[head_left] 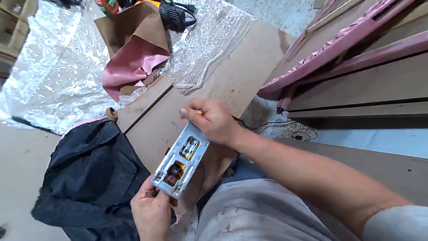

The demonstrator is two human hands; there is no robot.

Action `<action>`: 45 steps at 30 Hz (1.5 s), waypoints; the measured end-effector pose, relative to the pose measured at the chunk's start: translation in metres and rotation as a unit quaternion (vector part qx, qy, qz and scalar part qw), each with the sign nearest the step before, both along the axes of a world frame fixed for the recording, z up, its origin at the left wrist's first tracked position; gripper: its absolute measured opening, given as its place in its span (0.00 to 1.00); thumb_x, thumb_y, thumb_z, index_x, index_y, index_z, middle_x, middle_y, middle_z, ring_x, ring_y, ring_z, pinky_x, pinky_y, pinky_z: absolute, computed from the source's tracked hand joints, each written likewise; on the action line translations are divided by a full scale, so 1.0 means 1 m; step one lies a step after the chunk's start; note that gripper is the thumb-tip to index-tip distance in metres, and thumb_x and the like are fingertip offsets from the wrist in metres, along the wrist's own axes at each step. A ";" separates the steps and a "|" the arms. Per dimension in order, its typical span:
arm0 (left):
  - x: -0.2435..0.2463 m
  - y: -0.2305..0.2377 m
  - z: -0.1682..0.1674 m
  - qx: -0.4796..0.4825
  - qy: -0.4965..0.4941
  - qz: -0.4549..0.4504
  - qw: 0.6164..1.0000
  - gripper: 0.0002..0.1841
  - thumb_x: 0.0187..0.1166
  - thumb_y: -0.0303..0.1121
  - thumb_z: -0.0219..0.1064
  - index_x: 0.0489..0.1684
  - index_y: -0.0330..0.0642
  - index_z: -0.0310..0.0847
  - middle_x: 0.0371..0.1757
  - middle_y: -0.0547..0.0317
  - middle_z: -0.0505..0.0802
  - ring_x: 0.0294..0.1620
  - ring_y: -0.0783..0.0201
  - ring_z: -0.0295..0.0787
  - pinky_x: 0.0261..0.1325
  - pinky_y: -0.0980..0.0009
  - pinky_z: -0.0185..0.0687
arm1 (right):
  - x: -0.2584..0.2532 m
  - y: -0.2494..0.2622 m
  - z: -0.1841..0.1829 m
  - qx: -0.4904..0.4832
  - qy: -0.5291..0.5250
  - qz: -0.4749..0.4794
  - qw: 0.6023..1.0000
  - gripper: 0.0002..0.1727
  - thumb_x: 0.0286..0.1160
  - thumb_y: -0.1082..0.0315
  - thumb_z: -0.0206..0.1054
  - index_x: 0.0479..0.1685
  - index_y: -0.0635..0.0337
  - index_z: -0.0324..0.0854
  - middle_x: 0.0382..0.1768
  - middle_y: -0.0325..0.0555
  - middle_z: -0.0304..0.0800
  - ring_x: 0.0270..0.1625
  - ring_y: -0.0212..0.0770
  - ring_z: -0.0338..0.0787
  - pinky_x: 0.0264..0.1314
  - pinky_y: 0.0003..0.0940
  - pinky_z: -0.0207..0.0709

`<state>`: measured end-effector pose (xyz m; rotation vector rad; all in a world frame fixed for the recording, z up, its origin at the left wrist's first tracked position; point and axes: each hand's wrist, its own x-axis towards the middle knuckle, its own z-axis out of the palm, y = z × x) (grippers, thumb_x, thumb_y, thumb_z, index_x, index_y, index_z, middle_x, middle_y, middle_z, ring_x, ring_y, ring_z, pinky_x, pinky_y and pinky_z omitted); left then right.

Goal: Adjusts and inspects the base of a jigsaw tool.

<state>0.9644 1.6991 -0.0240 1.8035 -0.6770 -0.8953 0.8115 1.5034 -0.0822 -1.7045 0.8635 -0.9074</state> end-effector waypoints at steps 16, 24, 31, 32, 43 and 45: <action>0.057 -0.015 0.006 0.053 0.146 -0.088 0.984 0.02 0.71 0.21 0.70 0.36 0.34 0.86 0.19 0.49 0.89 0.09 0.65 0.80 0.08 0.72 0.77 | 0.034 0.149 0.011 0.087 0.127 -0.205 0.967 0.39 0.54 0.54 0.83 0.70 0.56 0.75 0.68 0.45 0.81 0.69 0.38 0.84 0.65 0.39 0.86; 0.036 -0.013 0.007 0.038 0.161 -0.029 0.986 0.05 0.71 0.16 0.67 0.40 0.30 0.83 0.20 0.49 0.90 0.09 0.65 0.81 0.09 0.72 0.80 | 0.033 0.120 0.015 0.197 0.127 -0.052 0.971 0.57 0.56 0.42 0.82 0.92 0.48 0.59 0.97 0.49 0.37 0.92 0.35 0.58 0.85 0.36 0.71; 0.041 -0.012 0.002 -0.004 0.111 0.031 0.993 0.09 0.71 0.15 0.69 0.46 0.30 0.84 0.27 0.52 0.93 0.12 0.67 0.83 0.11 0.74 0.82 | 0.031 0.117 -0.005 0.046 0.161 -0.034 0.985 0.49 0.70 0.35 0.69 0.89 0.55 0.64 0.95 0.54 0.47 0.96 0.47 0.49 0.94 0.51 0.60; 0.041 -0.011 0.004 0.006 0.107 0.022 0.994 0.08 0.70 0.17 0.72 0.44 0.31 0.86 0.28 0.53 0.93 0.13 0.68 0.84 0.12 0.75 0.82 | 0.031 0.118 -0.004 0.042 0.167 -0.038 0.984 0.51 0.67 0.34 0.70 0.89 0.56 0.64 0.94 0.56 0.49 0.96 0.49 0.51 0.94 0.52 0.58; 0.038 -0.004 -0.006 -0.022 -0.003 -0.032 0.999 0.07 0.69 0.27 0.78 0.40 0.36 0.91 0.29 0.62 0.95 0.22 0.72 0.88 0.24 0.77 0.87 | 0.001 0.059 0.040 -0.205 0.169 0.093 0.960 0.45 0.59 0.37 0.80 0.79 0.43 0.70 0.76 0.41 0.77 0.85 0.48 0.71 0.90 0.71 0.53; 0.036 -0.004 -0.007 -0.032 -0.013 -0.038 0.999 0.08 0.69 0.27 0.78 0.42 0.35 0.91 0.30 0.62 0.95 0.23 0.72 0.89 0.25 0.77 0.88 | 0.017 0.037 0.037 -0.223 0.205 0.191 0.934 0.52 0.55 0.35 0.81 0.86 0.44 0.70 0.87 0.48 0.69 0.92 0.59 0.59 0.90 0.78 0.43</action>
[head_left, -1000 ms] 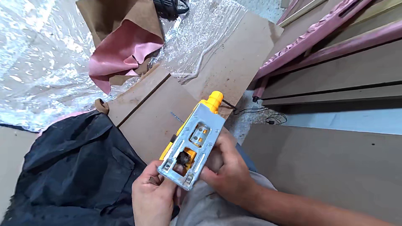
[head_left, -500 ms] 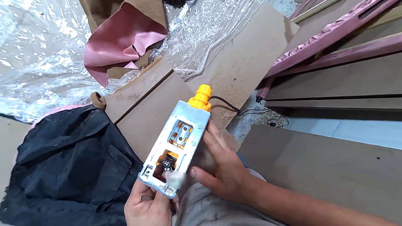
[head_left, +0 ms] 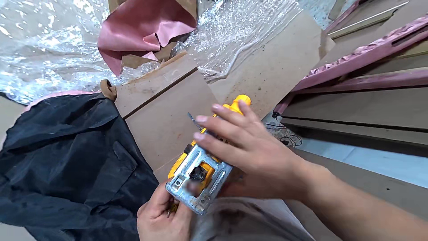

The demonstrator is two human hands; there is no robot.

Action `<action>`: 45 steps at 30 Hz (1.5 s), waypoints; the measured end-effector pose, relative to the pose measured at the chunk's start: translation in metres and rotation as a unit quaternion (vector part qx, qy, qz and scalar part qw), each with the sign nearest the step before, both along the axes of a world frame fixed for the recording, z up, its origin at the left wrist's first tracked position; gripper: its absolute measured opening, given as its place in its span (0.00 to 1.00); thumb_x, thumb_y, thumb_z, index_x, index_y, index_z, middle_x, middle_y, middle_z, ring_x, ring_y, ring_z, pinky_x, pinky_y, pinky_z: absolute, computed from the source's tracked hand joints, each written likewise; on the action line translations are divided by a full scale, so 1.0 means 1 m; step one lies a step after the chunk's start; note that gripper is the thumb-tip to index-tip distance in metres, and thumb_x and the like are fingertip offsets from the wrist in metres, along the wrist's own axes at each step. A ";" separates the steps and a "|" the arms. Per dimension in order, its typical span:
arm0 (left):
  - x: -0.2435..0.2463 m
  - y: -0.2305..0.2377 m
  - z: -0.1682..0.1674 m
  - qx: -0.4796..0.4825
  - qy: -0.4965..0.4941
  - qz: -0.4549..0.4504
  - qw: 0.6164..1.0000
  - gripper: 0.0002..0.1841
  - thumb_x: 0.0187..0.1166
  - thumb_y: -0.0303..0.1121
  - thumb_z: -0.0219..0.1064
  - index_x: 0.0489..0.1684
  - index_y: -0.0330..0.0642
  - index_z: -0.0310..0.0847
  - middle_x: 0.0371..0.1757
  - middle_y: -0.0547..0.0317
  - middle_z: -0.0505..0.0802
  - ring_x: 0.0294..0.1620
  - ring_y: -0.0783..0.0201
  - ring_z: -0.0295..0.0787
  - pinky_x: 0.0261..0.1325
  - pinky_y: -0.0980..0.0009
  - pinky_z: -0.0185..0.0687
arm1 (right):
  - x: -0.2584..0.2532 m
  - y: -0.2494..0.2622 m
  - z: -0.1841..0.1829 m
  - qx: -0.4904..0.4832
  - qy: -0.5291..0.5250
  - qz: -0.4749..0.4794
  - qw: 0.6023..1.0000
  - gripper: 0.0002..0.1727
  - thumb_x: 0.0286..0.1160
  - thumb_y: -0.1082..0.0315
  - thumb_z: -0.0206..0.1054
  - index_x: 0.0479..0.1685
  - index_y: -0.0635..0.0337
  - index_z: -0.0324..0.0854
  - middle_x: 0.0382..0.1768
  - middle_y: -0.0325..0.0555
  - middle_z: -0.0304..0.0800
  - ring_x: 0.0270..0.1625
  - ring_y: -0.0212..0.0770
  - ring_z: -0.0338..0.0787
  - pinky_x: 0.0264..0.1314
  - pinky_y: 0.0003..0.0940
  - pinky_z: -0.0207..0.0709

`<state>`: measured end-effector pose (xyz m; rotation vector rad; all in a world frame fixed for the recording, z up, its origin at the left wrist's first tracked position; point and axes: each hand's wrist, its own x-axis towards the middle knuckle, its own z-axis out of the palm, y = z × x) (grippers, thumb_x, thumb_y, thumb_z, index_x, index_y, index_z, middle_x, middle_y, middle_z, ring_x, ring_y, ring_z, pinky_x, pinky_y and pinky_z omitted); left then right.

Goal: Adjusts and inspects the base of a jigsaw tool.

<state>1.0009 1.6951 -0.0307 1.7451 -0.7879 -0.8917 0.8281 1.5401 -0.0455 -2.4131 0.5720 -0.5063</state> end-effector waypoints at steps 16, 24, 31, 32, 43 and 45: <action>-0.001 0.006 -0.021 -0.123 -0.096 -0.017 0.988 0.07 0.71 0.31 0.79 0.44 0.46 0.92 0.38 0.68 0.97 0.35 0.73 0.94 0.41 0.77 0.93 | 0.008 0.000 -0.016 0.001 -0.018 -0.014 1.000 0.46 0.50 0.45 0.84 0.80 0.37 0.77 0.78 0.36 0.79 0.88 0.49 0.67 0.86 0.65 0.60; -0.001 0.002 -0.011 -0.081 -0.040 0.001 0.996 0.09 0.69 0.29 0.79 0.44 0.40 0.91 0.34 0.63 0.96 0.26 0.71 0.91 0.27 0.77 0.91 | 0.010 0.000 -0.017 -0.009 -0.023 -0.014 1.000 0.43 0.55 0.42 0.80 0.80 0.38 0.77 0.78 0.37 0.80 0.87 0.49 0.68 0.86 0.63 0.60; 0.000 0.002 -0.011 -0.075 -0.026 0.000 0.997 0.05 0.71 0.28 0.77 0.39 0.38 0.93 0.32 0.60 0.96 0.22 0.72 0.88 0.23 0.77 0.87 | 0.011 -0.001 -0.017 -0.008 -0.016 -0.016 1.000 0.43 0.56 0.42 0.79 0.81 0.37 0.77 0.78 0.36 0.80 0.88 0.48 0.67 0.86 0.63 0.60; 0.000 0.002 -0.010 -0.072 -0.022 0.004 0.997 0.06 0.70 0.27 0.78 0.40 0.38 0.93 0.31 0.60 0.96 0.21 0.72 0.88 0.22 0.77 0.87 | 0.011 -0.001 -0.017 -0.008 -0.016 -0.016 1.000 0.43 0.56 0.42 0.79 0.81 0.37 0.77 0.78 0.36 0.80 0.88 0.49 0.67 0.86 0.63 0.60; -0.004 -0.010 0.012 0.054 0.073 0.057 0.994 0.11 0.64 0.24 0.78 0.42 0.34 0.86 0.25 0.53 0.93 0.14 0.67 0.85 0.11 0.74 0.80 | 0.009 0.000 -0.018 -0.011 -0.029 -0.012 0.999 0.45 0.51 0.42 0.82 0.80 0.38 0.78 0.78 0.35 0.80 0.88 0.49 0.67 0.87 0.65 0.58; -0.006 -0.011 0.014 0.067 0.089 0.072 0.991 0.07 0.65 0.23 0.78 0.37 0.32 0.88 0.24 0.50 0.92 0.12 0.67 0.82 0.09 0.74 0.77 | 0.011 0.005 -0.016 -0.010 -0.035 -0.036 0.999 0.45 0.50 0.40 0.83 0.78 0.38 0.80 0.77 0.36 0.81 0.89 0.50 0.67 0.91 0.73 0.47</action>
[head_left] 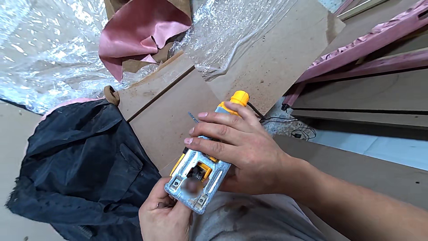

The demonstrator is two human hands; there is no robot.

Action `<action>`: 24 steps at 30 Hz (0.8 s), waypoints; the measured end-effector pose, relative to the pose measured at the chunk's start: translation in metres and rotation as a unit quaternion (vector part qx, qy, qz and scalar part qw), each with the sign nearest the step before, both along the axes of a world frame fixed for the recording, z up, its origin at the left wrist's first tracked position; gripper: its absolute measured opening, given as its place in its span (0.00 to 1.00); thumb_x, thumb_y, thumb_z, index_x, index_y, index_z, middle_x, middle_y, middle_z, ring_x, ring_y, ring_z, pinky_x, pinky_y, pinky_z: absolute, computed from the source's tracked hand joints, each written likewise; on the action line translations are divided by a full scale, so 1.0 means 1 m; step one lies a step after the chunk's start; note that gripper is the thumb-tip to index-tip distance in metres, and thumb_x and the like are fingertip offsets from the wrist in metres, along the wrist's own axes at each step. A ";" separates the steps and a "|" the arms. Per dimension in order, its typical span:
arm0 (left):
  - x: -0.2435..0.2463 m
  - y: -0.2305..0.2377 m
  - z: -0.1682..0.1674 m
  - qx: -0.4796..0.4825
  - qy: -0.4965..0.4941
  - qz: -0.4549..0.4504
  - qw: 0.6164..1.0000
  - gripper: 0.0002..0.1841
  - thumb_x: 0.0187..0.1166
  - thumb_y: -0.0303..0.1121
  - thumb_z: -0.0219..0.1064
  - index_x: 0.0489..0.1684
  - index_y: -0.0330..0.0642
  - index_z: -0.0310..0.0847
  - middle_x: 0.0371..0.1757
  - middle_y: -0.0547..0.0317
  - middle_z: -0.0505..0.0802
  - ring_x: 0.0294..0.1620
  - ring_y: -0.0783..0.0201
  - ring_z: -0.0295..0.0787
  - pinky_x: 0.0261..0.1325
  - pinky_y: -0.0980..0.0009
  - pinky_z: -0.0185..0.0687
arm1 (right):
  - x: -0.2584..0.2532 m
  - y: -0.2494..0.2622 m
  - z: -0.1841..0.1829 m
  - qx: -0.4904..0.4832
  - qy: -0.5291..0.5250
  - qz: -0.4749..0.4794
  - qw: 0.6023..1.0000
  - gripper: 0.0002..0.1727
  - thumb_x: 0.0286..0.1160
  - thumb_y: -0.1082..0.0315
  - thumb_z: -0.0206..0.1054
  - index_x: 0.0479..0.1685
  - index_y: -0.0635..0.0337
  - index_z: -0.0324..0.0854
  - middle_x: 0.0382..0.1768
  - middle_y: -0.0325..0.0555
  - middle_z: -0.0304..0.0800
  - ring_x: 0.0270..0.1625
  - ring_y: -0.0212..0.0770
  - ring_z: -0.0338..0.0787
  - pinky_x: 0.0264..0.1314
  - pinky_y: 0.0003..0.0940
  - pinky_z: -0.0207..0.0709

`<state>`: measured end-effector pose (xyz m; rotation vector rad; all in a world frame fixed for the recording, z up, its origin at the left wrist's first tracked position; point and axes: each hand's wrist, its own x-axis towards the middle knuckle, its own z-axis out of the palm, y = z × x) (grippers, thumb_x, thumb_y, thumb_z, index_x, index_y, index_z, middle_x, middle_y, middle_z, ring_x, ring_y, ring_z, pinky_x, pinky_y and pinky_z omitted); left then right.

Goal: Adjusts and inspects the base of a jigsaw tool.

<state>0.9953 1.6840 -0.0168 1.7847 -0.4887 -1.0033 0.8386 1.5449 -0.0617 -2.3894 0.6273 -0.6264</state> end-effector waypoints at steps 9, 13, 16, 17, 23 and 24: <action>0.006 0.004 -0.004 -0.020 0.073 -0.010 0.997 0.01 0.70 0.21 0.73 0.33 0.32 0.87 0.19 0.49 0.88 0.09 0.68 0.79 0.08 0.76 0.74 | 0.010 0.066 -0.002 0.044 -0.006 -0.284 0.958 0.73 0.39 0.35 0.86 0.96 0.50 0.50 0.96 0.60 0.41 0.97 0.65 0.39 0.95 0.73 0.34; 0.005 0.008 -0.007 -0.036 0.073 -0.023 0.996 0.01 0.72 0.19 0.71 0.35 0.30 0.86 0.21 0.47 0.90 0.10 0.68 0.80 0.08 0.76 0.74 | 0.012 0.077 -0.002 0.049 -0.019 -0.310 0.949 0.69 0.44 0.42 0.86 0.96 0.49 0.51 0.96 0.59 0.40 0.97 0.65 0.39 0.95 0.73 0.36; 0.004 0.013 -0.008 -0.029 0.094 -0.023 0.995 0.01 0.73 0.19 0.70 0.35 0.30 0.85 0.21 0.47 0.89 0.09 0.67 0.79 0.07 0.75 0.74 | 0.016 0.084 -0.004 0.052 -0.011 -0.305 0.951 0.62 0.47 0.42 0.84 0.93 0.49 0.59 0.95 0.60 0.45 0.96 0.66 0.41 0.95 0.68 0.44; 0.004 0.015 -0.009 -0.031 0.102 -0.022 0.994 0.01 0.73 0.19 0.70 0.35 0.29 0.85 0.21 0.46 0.88 0.08 0.66 0.79 0.06 0.74 0.75 | 0.016 0.085 -0.003 0.054 -0.008 -0.299 0.953 0.60 0.48 0.43 0.84 0.91 0.49 0.62 0.94 0.59 0.47 0.96 0.67 0.42 0.94 0.69 0.45; 0.005 0.018 -0.015 -0.043 0.106 -0.032 0.993 0.01 0.74 0.17 0.67 0.36 0.29 0.83 0.18 0.47 0.86 0.07 0.66 0.77 0.06 0.74 0.75 | 0.015 0.084 -0.003 0.052 -0.024 -0.280 0.958 0.51 0.55 0.50 0.79 0.88 0.50 0.67 0.92 0.54 0.56 0.95 0.66 0.46 0.93 0.74 0.43; 0.006 0.019 -0.015 -0.043 0.106 -0.035 0.993 0.01 0.74 0.18 0.67 0.36 0.30 0.84 0.17 0.48 0.85 0.07 0.66 0.77 0.06 0.74 0.75 | 0.016 0.085 -0.004 0.049 -0.026 -0.285 0.957 0.51 0.55 0.50 0.79 0.88 0.50 0.68 0.92 0.55 0.57 0.95 0.66 0.47 0.93 0.73 0.43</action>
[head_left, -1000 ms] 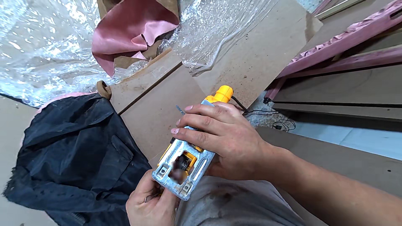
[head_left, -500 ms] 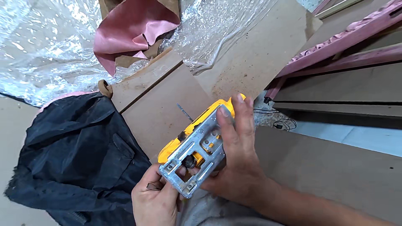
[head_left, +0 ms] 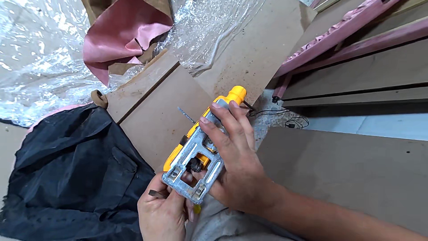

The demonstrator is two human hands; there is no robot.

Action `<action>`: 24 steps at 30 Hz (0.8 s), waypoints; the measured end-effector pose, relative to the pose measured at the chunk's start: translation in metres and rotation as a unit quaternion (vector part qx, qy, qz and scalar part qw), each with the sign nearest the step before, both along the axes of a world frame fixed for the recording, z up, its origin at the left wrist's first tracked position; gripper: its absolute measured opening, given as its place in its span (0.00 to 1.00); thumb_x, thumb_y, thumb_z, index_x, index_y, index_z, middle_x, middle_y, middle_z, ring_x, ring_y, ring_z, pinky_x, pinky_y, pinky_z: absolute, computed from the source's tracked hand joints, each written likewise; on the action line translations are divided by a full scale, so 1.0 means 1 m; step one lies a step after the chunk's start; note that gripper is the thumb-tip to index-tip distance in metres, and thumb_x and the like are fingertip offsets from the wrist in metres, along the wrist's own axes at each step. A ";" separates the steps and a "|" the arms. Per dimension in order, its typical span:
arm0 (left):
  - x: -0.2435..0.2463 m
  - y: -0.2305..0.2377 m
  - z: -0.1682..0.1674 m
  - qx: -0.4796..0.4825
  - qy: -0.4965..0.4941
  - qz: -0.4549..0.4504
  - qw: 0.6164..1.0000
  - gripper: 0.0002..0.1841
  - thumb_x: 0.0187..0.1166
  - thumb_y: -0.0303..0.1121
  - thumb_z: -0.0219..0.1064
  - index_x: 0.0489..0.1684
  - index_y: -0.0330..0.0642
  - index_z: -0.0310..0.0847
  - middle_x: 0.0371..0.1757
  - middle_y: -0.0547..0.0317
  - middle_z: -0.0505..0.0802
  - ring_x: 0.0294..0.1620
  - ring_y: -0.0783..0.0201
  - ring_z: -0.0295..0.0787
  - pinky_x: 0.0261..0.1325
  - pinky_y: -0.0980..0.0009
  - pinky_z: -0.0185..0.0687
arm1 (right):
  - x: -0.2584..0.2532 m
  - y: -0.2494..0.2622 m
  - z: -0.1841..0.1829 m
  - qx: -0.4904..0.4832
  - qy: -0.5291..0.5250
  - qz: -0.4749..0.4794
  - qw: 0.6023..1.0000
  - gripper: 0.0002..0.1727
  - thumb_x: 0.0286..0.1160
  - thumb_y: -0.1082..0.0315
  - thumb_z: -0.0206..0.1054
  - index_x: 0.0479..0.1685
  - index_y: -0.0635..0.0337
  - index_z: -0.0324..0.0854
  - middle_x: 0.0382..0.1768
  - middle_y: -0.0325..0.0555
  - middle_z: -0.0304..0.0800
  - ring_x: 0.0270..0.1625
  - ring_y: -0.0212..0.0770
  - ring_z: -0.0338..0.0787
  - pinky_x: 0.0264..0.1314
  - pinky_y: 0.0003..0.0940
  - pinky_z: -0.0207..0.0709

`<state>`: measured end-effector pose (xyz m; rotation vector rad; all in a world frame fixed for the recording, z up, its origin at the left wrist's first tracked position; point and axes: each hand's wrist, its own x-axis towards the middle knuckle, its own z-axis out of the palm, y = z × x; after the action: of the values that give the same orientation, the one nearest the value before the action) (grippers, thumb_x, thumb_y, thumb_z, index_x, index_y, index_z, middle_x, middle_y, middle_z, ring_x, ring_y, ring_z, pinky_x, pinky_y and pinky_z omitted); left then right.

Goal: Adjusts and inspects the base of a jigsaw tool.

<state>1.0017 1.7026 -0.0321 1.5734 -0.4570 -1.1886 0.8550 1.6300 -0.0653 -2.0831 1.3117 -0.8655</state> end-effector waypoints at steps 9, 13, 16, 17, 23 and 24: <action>0.014 -0.004 -0.001 -0.007 0.025 -0.030 0.999 0.07 0.79 0.26 0.66 0.32 0.34 0.85 0.13 0.49 0.84 0.05 0.67 0.76 0.05 0.74 0.74 | 0.004 0.002 0.001 0.004 -0.011 -0.006 1.000 0.50 0.53 0.48 0.80 0.87 0.47 0.71 0.91 0.47 0.62 0.95 0.62 0.49 0.91 0.78 0.38; 0.011 -0.008 0.002 -0.005 0.013 -0.029 0.999 0.07 0.80 0.26 0.65 0.32 0.34 0.85 0.13 0.50 0.83 0.05 0.68 0.75 0.05 0.75 0.73 | 0.006 0.000 -0.003 -0.015 -0.017 -0.016 1.000 0.50 0.50 0.46 0.80 0.84 0.48 0.73 0.89 0.50 0.64 0.94 0.63 0.51 0.90 0.78 0.41; 0.009 -0.008 0.002 -0.005 -0.029 -0.037 0.999 0.04 0.77 0.25 0.68 0.33 0.34 0.85 0.14 0.50 0.85 0.06 0.67 0.77 0.05 0.73 0.75 | 0.007 0.000 -0.008 -0.041 -0.024 -0.020 0.999 0.50 0.50 0.44 0.81 0.83 0.51 0.74 0.88 0.52 0.66 0.93 0.66 0.53 0.90 0.77 0.44; 0.009 -0.008 0.002 -0.008 -0.055 -0.043 0.998 0.03 0.75 0.25 0.70 0.33 0.35 0.86 0.16 0.51 0.87 0.07 0.66 0.79 0.06 0.73 0.76 | 0.007 -0.001 -0.009 -0.047 -0.024 -0.019 0.998 0.50 0.50 0.44 0.81 0.83 0.51 0.74 0.88 0.53 0.66 0.93 0.66 0.53 0.90 0.76 0.45; 0.027 -0.004 -0.002 -0.047 -0.050 -0.115 0.991 0.07 0.76 0.25 0.71 0.47 0.34 0.90 0.23 0.50 0.91 0.11 0.67 0.82 0.11 0.75 0.80 | 0.010 -0.006 -0.006 -0.050 -0.006 -0.013 0.999 0.52 0.48 0.42 0.82 0.82 0.54 0.75 0.87 0.54 0.67 0.92 0.65 0.55 0.89 0.69 0.53; 0.032 -0.002 -0.004 -0.050 -0.038 -0.127 0.990 0.08 0.77 0.25 0.71 0.49 0.34 0.90 0.24 0.50 0.91 0.12 0.68 0.82 0.12 0.75 0.80 | 0.011 -0.007 -0.005 -0.049 -0.007 -0.013 0.999 0.52 0.48 0.42 0.82 0.82 0.54 0.75 0.87 0.54 0.67 0.92 0.66 0.55 0.89 0.69 0.53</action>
<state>1.0334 1.7008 -0.0360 1.5098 -0.7738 -1.2777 0.8657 1.6232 -0.0705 -2.1346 1.3159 -0.9723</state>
